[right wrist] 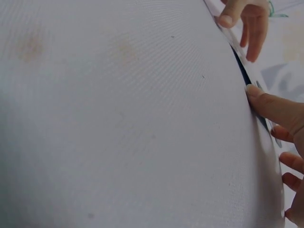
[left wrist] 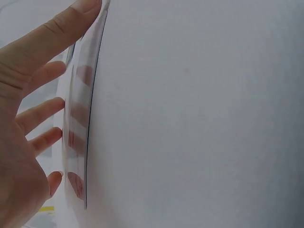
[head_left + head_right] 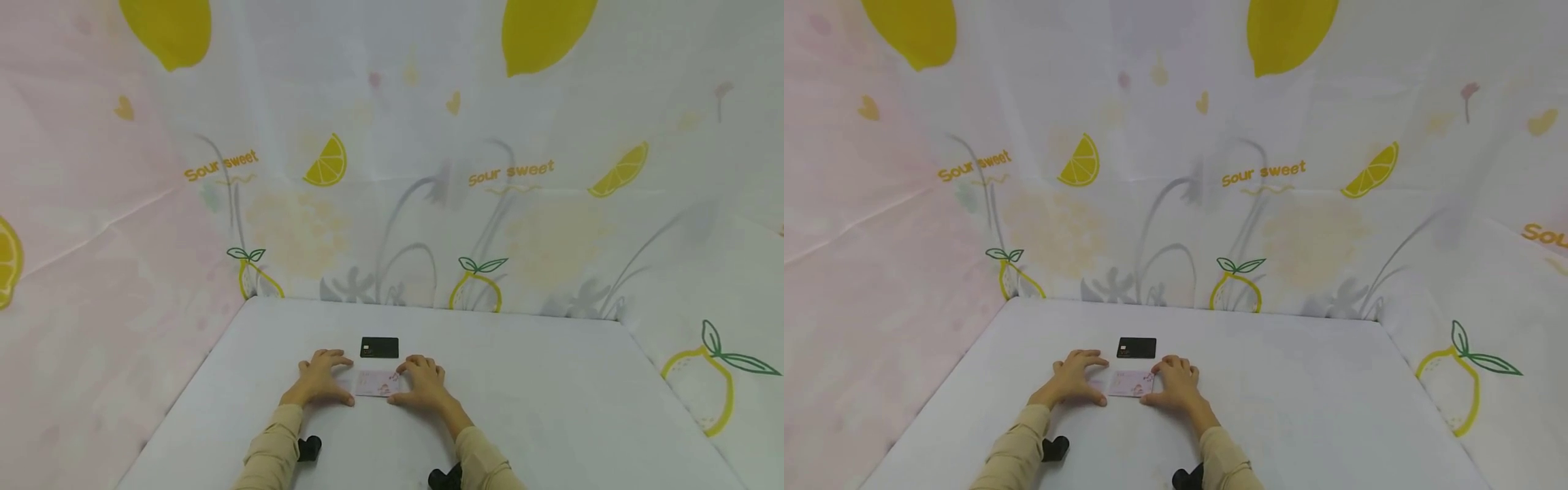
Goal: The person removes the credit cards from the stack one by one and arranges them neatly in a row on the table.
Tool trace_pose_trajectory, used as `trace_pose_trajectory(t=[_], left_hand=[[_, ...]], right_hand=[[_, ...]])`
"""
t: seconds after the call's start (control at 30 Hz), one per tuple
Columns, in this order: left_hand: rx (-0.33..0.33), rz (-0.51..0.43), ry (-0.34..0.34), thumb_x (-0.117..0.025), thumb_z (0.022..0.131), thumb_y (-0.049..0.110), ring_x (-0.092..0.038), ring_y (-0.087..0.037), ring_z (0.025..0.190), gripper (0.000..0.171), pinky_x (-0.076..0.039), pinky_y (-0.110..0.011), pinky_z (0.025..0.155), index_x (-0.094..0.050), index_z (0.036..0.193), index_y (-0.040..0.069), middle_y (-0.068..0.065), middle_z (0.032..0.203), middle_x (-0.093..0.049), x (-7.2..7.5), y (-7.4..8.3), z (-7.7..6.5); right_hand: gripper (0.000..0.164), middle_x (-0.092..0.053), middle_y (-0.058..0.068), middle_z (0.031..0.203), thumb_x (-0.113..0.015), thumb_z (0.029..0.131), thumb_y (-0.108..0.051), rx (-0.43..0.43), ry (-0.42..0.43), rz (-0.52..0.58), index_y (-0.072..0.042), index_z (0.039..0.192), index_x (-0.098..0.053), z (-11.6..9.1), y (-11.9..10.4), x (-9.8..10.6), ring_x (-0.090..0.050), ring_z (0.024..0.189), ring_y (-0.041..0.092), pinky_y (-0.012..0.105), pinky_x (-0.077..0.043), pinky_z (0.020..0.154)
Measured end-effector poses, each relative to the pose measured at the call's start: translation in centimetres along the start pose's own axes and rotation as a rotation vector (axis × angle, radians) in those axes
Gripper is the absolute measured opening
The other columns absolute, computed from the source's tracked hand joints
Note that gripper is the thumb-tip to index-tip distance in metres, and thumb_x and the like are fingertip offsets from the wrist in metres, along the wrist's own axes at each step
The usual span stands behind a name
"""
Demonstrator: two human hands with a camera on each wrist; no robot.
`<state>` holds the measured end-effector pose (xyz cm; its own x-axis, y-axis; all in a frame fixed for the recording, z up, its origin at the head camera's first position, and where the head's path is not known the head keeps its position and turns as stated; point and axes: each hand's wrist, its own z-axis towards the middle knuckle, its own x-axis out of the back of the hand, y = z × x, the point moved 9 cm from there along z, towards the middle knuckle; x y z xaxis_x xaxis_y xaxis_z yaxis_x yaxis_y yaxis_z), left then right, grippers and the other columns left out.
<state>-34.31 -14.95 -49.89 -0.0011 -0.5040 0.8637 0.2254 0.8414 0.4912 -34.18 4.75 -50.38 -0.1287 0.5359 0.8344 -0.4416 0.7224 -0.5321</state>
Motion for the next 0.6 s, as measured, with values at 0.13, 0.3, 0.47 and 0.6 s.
trace_pose_trajectory(t=[0.13,0.3,0.47,0.6], left_hand=[[-0.002,-0.014,-0.021,-0.092,0.042,0.04,-0.039,-0.037,0.124,0.071,-0.026,-0.057,0.081,-0.07,0.106,0.016,-0.014,0.131,-0.053,0.1,-0.2,-0.2],[-0.008,-0.024,-0.045,-0.092,0.045,0.038,-0.037,-0.038,0.127,0.059,-0.024,-0.059,0.084,-0.072,0.097,0.02,-0.015,0.134,-0.051,0.0,0.0,-0.3],[-0.015,-0.025,-0.04,-0.091,0.049,0.033,-0.038,-0.038,0.126,0.043,-0.024,-0.058,0.083,-0.071,0.085,0.023,-0.015,0.132,-0.052,0.0,0.4,-0.6],[-0.028,-0.031,-0.035,-0.091,0.051,0.03,-0.039,-0.039,0.124,0.036,-0.024,-0.057,0.083,-0.071,0.08,0.024,-0.016,0.131,-0.053,-0.1,0.6,-1.0]], right_hand=[[0.049,-0.049,0.016,0.123,-0.081,0.068,-0.043,-0.008,-0.005,0.002,-0.014,0.103,-0.062,0.0,0.1,-0.1,-0.039,0.113,0.038,0.062,-0.025,0.088],[0.048,-0.049,0.016,0.124,-0.081,0.067,-0.043,-0.012,-0.004,0.021,-0.015,0.102,-0.062,-0.2,-0.1,-0.1,-0.039,0.114,0.038,0.062,-0.024,0.089],[0.047,-0.048,0.017,0.124,-0.082,0.067,-0.043,0.005,-0.007,0.036,-0.015,0.1,-0.063,-0.7,-0.6,-0.3,-0.039,0.115,0.039,0.063,-0.024,0.089],[0.048,-0.048,0.018,0.124,-0.081,0.067,-0.044,0.021,-0.003,0.029,-0.014,0.1,-0.062,-1.2,-1.0,-0.5,-0.039,0.115,0.04,0.064,-0.024,0.088]])
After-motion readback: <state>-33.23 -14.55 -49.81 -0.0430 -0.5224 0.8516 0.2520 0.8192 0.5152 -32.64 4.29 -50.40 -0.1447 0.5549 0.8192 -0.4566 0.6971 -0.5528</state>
